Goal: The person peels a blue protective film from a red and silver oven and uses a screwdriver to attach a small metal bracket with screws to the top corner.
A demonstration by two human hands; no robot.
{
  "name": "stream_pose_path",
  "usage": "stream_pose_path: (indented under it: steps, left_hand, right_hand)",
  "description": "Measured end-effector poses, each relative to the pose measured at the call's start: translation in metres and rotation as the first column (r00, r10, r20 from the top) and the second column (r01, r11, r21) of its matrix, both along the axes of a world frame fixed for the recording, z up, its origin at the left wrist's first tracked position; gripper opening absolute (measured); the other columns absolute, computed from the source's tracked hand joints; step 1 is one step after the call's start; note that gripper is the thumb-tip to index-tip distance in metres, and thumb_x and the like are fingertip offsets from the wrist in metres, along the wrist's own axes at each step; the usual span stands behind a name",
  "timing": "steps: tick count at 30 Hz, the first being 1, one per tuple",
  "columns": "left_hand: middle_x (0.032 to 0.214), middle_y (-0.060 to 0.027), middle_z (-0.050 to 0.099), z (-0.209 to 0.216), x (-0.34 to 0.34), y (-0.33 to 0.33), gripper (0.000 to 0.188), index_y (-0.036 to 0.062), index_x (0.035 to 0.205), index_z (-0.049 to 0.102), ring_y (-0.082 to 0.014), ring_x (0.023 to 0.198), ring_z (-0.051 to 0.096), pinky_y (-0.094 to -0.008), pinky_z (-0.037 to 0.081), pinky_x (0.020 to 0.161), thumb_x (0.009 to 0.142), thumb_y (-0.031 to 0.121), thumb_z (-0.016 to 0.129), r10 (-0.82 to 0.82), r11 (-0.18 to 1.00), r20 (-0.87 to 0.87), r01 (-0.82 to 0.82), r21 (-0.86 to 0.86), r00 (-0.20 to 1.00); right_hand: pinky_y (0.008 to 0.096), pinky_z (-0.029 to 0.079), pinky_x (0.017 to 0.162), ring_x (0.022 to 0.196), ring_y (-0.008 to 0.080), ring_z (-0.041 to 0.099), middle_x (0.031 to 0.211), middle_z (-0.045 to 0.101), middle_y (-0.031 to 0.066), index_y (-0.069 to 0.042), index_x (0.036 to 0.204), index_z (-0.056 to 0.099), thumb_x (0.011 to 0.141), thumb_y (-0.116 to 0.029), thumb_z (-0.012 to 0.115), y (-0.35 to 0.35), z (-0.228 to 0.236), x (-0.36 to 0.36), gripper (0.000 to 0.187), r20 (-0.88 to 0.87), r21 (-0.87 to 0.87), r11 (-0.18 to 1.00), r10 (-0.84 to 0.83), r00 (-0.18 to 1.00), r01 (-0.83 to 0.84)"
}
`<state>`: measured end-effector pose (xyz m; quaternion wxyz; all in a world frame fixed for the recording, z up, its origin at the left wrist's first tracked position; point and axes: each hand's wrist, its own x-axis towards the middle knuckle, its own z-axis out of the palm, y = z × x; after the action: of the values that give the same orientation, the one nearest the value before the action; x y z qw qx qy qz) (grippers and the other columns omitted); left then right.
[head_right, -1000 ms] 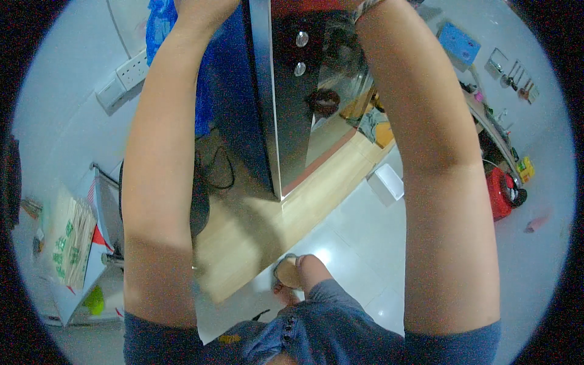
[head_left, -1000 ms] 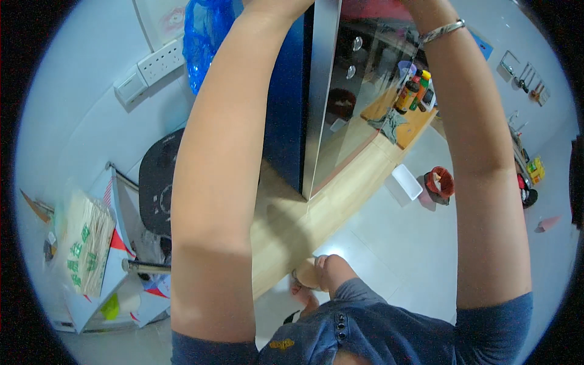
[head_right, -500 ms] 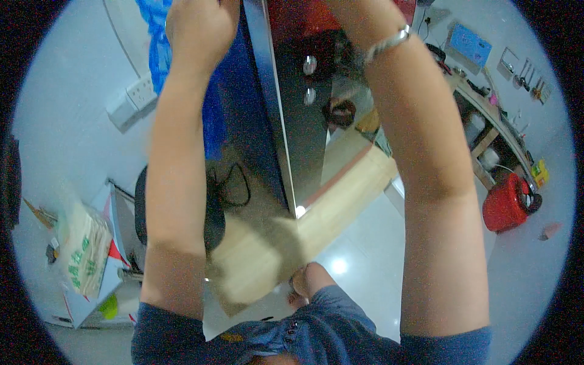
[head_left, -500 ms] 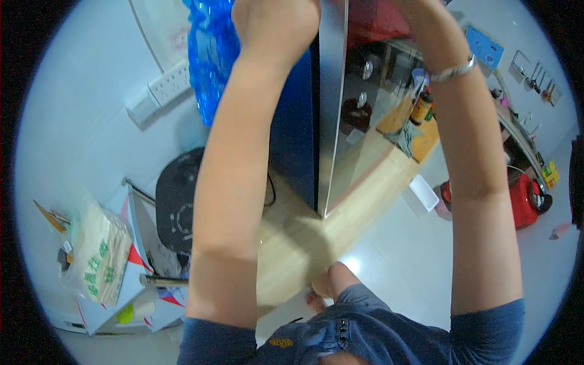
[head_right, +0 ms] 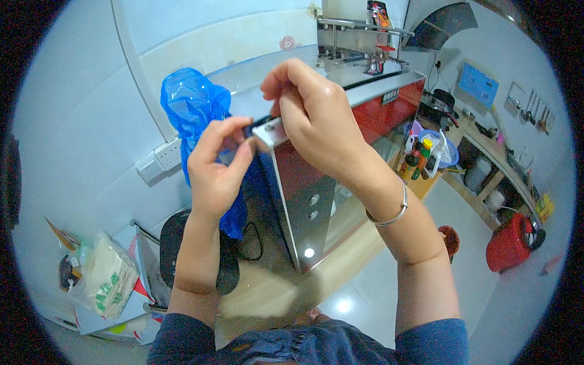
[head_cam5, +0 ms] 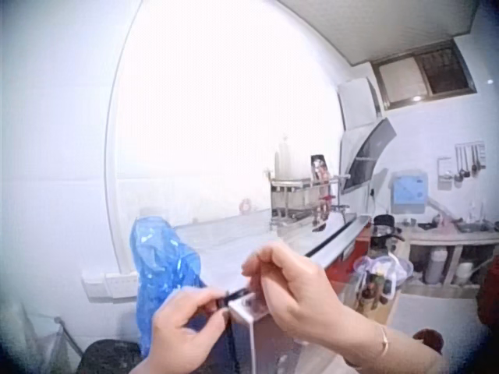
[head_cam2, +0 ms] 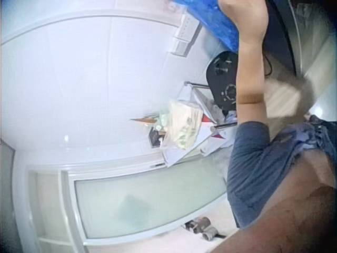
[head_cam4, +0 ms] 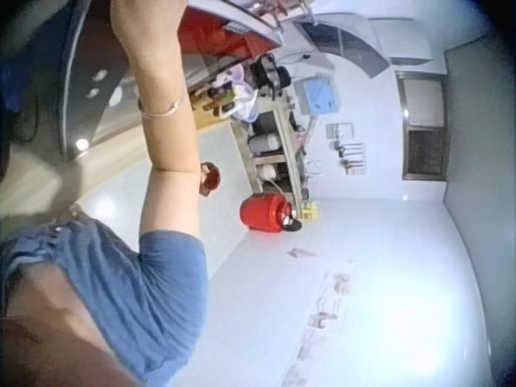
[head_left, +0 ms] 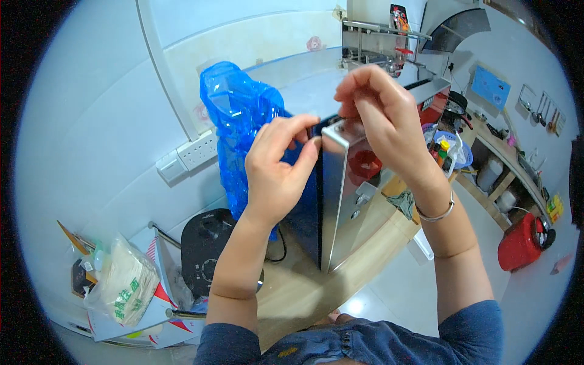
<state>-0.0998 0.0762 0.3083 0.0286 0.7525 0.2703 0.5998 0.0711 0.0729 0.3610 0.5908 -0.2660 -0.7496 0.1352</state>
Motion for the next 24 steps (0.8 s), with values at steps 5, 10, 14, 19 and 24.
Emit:
stream_pose_path:
  steps: [5,10,14,19,24]
  left_hand:
    - [0.091,-0.0019,0.055,-0.005,-0.001,-0.005,0.034,0.0043,0.104,0.048,-0.0090,0.082,0.052,-0.0229,0.043,0.076,0.078,-0.004,0.068,-0.053,0.983,0.139,0.076,-0.165,0.989]
    - [0.083,-0.0059,0.058,-0.012,0.007,-0.001,0.028,0.0040,0.094,0.053,-0.0182,0.070,0.054,-0.0286,0.046,0.065,0.075,0.001,0.072,-0.007,0.997,0.180,0.021,-0.074,0.984]
    - [0.090,-0.0045,0.056,-0.008,0.001,-0.006,0.028,0.0016,0.101,0.054,-0.0124,0.080,0.053,-0.0250,0.045,0.073,0.078,-0.003,0.069,0.030,0.998,0.072,-0.026,-0.060,0.997]
    - [0.088,-0.0072,0.056,-0.010,0.006,-0.003,0.024,0.0004,0.099,0.057,-0.0162,0.077,0.054,-0.0269,0.045,0.070,0.078,-0.004,0.068,0.049,0.998,0.081,-0.052,0.038,0.996]
    - [0.086,-0.0077,0.057,-0.011,0.010,-0.004,0.023,-0.0003,0.098,0.057,-0.0166,0.076,0.055,-0.0269,0.046,0.070,0.078,-0.005,0.068,0.052,0.997,0.130,-0.059,0.050,0.990]
  right_hand:
    - [0.0390,0.048,0.069,0.076,0.0349,0.058,0.083,0.057,0.0167,0.000,0.085,0.061,0.080,0.002,0.051,0.009,0.007,0.006,0.011,0.351,0.156,0.988,-0.034,0.936,-0.023]
    - [0.0386,0.046,0.077,0.085,0.0315,0.056,0.085,0.058,0.0129,-0.003,0.086,0.065,0.072,0.005,0.052,0.012,0.013,0.016,0.021,0.469,0.079,0.995,0.010,0.883,-0.054]
    - [0.0383,0.046,0.073,0.081,0.0299,0.056,0.084,0.058,0.0104,-0.004,0.082,0.064,0.070,0.006,0.053,0.013,0.011,0.011,0.020,0.430,0.138,0.988,0.004,0.903,-0.070]
    - [0.0379,0.045,0.071,0.080,0.0292,0.056,0.082,0.059,0.0090,-0.004,0.082,0.063,0.069,0.006,0.054,0.013,0.013,0.009,0.019,0.448,0.170,0.983,-0.018,0.894,-0.065]
    - [0.0379,0.045,0.069,0.077,0.0289,0.056,0.081,0.059,0.0084,-0.005,0.081,0.062,0.068,0.006,0.054,0.009,0.011,0.006,0.019,0.440,0.158,0.987,-0.051,0.897,-0.021]
